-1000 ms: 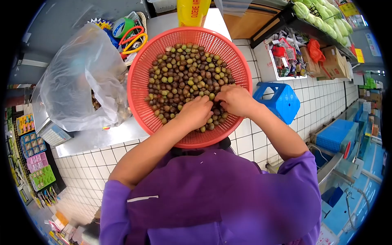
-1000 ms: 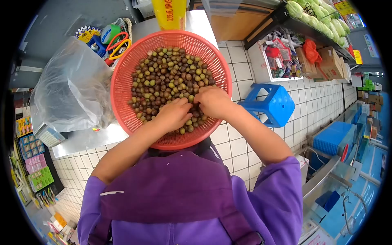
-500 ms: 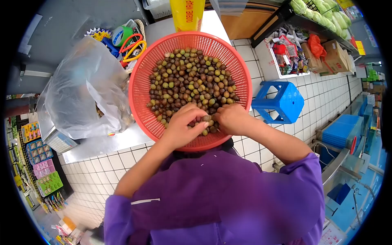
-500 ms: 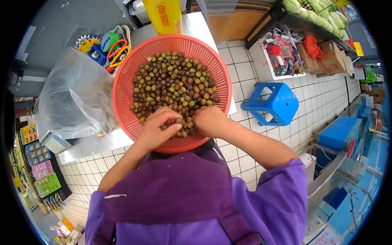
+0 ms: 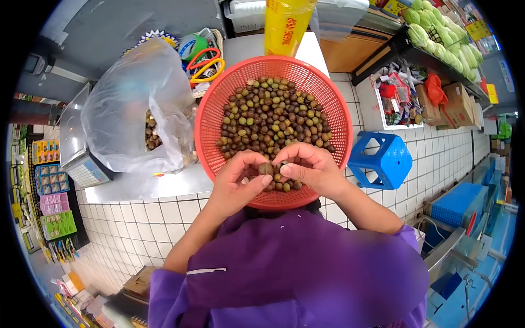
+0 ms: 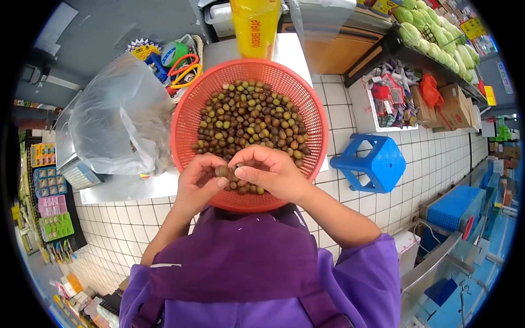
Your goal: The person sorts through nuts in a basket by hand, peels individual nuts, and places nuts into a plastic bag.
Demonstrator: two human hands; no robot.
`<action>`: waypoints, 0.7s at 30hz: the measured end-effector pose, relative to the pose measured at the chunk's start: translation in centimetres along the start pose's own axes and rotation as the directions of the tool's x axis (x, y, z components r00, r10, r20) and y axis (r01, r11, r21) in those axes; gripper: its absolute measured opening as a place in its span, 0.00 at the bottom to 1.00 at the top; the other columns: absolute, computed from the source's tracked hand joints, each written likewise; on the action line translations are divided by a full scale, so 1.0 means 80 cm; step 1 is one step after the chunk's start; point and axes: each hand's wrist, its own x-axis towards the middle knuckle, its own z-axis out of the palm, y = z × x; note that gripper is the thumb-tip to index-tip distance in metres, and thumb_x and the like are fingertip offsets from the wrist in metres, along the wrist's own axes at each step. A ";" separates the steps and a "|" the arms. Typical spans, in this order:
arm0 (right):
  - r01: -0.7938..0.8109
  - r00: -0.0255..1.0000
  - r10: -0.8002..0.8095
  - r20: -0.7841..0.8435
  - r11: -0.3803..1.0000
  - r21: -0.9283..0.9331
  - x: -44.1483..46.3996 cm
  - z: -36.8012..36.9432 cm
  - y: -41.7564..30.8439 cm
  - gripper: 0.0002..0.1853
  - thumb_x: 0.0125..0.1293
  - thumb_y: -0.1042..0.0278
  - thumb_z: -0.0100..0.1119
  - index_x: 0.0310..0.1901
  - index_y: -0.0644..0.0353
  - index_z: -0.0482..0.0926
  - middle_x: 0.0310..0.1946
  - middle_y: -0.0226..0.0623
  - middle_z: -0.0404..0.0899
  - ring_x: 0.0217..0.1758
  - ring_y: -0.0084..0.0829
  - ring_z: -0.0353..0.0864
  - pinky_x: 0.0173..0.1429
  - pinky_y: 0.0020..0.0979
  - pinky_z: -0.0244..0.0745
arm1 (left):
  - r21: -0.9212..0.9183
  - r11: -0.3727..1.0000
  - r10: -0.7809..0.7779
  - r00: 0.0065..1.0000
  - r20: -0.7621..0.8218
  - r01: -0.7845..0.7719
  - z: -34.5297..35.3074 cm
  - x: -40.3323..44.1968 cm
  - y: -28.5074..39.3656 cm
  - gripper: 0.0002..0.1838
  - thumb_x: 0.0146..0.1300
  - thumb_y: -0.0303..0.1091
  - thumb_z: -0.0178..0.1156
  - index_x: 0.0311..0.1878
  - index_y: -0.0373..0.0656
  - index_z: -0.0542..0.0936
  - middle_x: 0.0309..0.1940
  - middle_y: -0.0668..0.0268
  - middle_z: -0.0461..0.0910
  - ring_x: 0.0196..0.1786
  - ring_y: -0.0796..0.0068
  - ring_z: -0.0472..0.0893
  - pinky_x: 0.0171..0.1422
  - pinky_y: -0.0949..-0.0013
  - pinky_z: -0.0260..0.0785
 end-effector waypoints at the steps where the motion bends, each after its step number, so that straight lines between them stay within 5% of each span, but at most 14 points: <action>1: 0.005 1.000 -0.005 -0.001 1.000 0.026 0.004 0.005 -0.005 0.09 0.64 0.72 0.55 0.45 0.63 0.74 0.38 0.27 0.73 0.41 0.17 0.73 0.46 0.21 0.70 | 0.015 0.999 0.039 0.999 -0.030 -0.039 0.000 -0.002 0.008 0.13 0.56 0.22 0.59 0.46 0.40 0.73 0.33 0.70 0.73 0.34 0.82 0.73 0.40 0.78 0.67; 2: 0.009 1.000 -0.009 -0.004 0.999 0.054 0.008 0.011 -0.007 0.09 0.64 0.72 0.55 0.45 0.63 0.74 0.37 0.26 0.74 0.41 0.17 0.73 0.46 0.21 0.70 | 0.023 0.999 0.043 0.998 -0.040 -0.042 -0.006 -0.005 0.016 0.13 0.56 0.22 0.59 0.46 0.40 0.73 0.33 0.70 0.73 0.34 0.82 0.73 0.40 0.78 0.67; 4: 0.129 0.991 -0.129 -0.020 0.992 -0.011 0.027 0.029 -0.012 0.08 0.63 0.74 0.55 0.44 0.62 0.74 0.35 0.26 0.74 0.39 0.17 0.73 0.43 0.21 0.70 | 0.482 0.811 0.346 0.936 0.064 -0.333 -0.023 -0.011 0.034 0.10 0.52 0.24 0.61 0.39 0.39 0.75 0.28 0.68 0.74 0.30 0.78 0.73 0.35 0.76 0.65; 5: 0.300 0.953 -0.299 0.040 0.930 -0.214 0.040 0.038 -0.025 0.09 0.62 0.74 0.56 0.44 0.62 0.74 0.35 0.29 0.74 0.38 0.19 0.74 0.43 0.22 0.70 | 0.495 0.801 0.401 0.916 -0.023 -0.338 -0.025 -0.017 0.042 0.09 0.49 0.26 0.62 0.35 0.39 0.76 0.24 0.66 0.74 0.27 0.75 0.72 0.33 0.74 0.64; 8: 0.729 0.660 -0.683 0.311 0.483 -0.485 0.106 0.077 -0.056 0.14 0.57 0.73 0.58 0.46 0.59 0.74 0.36 0.37 0.75 0.39 0.31 0.74 0.44 0.28 0.70 | 0.489 0.770 0.529 0.838 -0.132 -0.410 -0.045 -0.038 0.063 0.11 0.49 0.28 0.61 0.35 0.33 0.75 0.24 0.63 0.73 0.24 0.77 0.67 0.28 0.76 0.58; 11: 0.756 0.591 -0.711 0.381 0.324 -0.569 0.171 0.120 -0.067 0.15 0.56 0.70 0.58 0.47 0.57 0.76 0.37 0.37 0.75 0.39 0.36 0.74 0.44 0.29 0.70 | 0.496 0.787 0.525 0.820 -0.227 -0.366 -0.052 -0.055 0.068 0.11 0.49 0.27 0.62 0.35 0.32 0.74 0.24 0.62 0.72 0.24 0.77 0.67 0.28 0.76 0.58; 13: 0.763 0.426 -0.850 0.311 0.152 -0.629 0.189 0.125 -0.068 0.15 0.57 0.66 0.57 0.47 0.55 0.77 0.36 0.35 0.76 0.36 0.33 0.74 0.42 0.28 0.70 | 0.605 0.690 0.575 0.809 -0.125 -0.397 -0.057 -0.059 0.060 0.11 0.49 0.27 0.62 0.35 0.32 0.75 0.25 0.61 0.72 0.24 0.76 0.67 0.28 0.77 0.58; 14: 0.763 0.430 -0.844 0.320 0.150 -0.629 0.181 0.114 -0.067 0.15 0.57 0.66 0.57 0.47 0.55 0.77 0.36 0.35 0.76 0.36 0.33 0.74 0.42 0.28 0.70 | 0.592 0.685 0.581 0.809 -0.093 -0.424 -0.055 -0.060 0.057 0.12 0.48 0.27 0.63 0.36 0.32 0.75 0.25 0.61 0.73 0.24 0.76 0.68 0.26 0.77 0.58; 16: 0.660 0.684 -0.667 0.297 0.391 -0.641 0.141 0.075 -0.067 0.14 0.58 0.67 0.57 0.46 0.57 0.78 0.35 0.34 0.77 0.35 0.32 0.76 0.41 0.28 0.71 | 0.559 0.735 0.530 0.839 -0.122 -0.383 -0.051 -0.063 0.042 0.12 0.48 0.26 0.62 0.37 0.33 0.76 0.26 0.61 0.74 0.24 0.77 0.68 0.25 0.77 0.58; 18: 0.373 0.921 -0.343 0.186 0.639 -0.672 0.104 0.043 -0.048 0.11 0.59 0.68 0.58 0.44 0.56 0.79 0.34 0.34 0.78 0.35 0.31 0.78 0.41 0.28 0.72 | 0.490 0.780 0.501 0.857 -0.117 -0.389 -0.045 -0.059 0.031 0.12 0.47 0.22 0.60 0.38 0.33 0.76 0.28 0.60 0.75 0.24 0.78 0.69 0.25 0.77 0.59; 21: 0.276 0.957 -0.246 0.152 0.628 -0.728 0.069 0.008 0.004 0.07 0.59 0.70 0.57 0.39 0.56 0.80 0.32 0.34 0.79 0.36 0.32 0.79 0.41 0.29 0.72 | 0.449 0.799 0.495 0.862 -0.111 -0.401 -0.041 -0.051 0.028 0.12 0.47 0.22 0.59 0.38 0.33 0.76 0.29 0.59 0.75 0.24 0.77 0.71 0.25 0.77 0.61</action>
